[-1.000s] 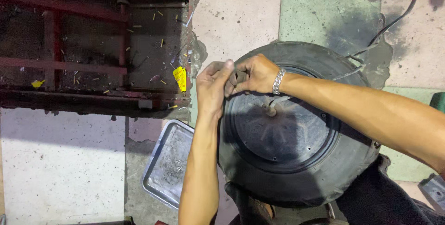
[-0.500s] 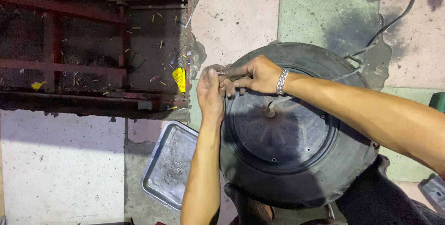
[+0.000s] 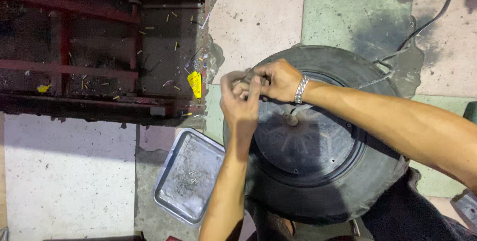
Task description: The person uses a metal tool to remove and reinsert small metal pins into a tire rim. They repeatedly pick up pins from a tray, insert them into holes on the rim, and adjust them with the tool. The tire is held between the legs while working.
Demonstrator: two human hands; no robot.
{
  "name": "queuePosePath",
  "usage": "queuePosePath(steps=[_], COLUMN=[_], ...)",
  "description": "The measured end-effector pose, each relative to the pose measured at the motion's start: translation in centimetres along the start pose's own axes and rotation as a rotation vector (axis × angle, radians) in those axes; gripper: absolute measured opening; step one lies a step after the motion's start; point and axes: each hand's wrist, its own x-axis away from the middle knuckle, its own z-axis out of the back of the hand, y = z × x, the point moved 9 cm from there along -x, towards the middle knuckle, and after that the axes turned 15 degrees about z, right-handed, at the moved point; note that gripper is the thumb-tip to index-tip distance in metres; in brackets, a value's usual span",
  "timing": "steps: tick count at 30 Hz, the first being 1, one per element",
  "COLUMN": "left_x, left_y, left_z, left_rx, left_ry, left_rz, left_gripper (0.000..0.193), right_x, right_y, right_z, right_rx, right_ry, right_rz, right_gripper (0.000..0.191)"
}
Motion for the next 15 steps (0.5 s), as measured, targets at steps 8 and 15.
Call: queuePosePath(steps=[8, 15], left_x=[-2.2, -5.0], left_y=[-4.1, -4.5], left_z=[1.4, -0.3], left_rx=[0.269, 0.240], left_ry=[-0.162, -0.407], left_rz=[0.192, 0.494], left_gripper=[0.037, 0.033], right_x=[0.5, 0.4], right_y=[0.7, -0.6], right_z=[-0.1, -0.1], right_rx=[-0.191, -0.138], right_ry=[-0.003, -0.066], right_rz=[-0.097, -0.024], right_gripper=[0.028, 0.026])
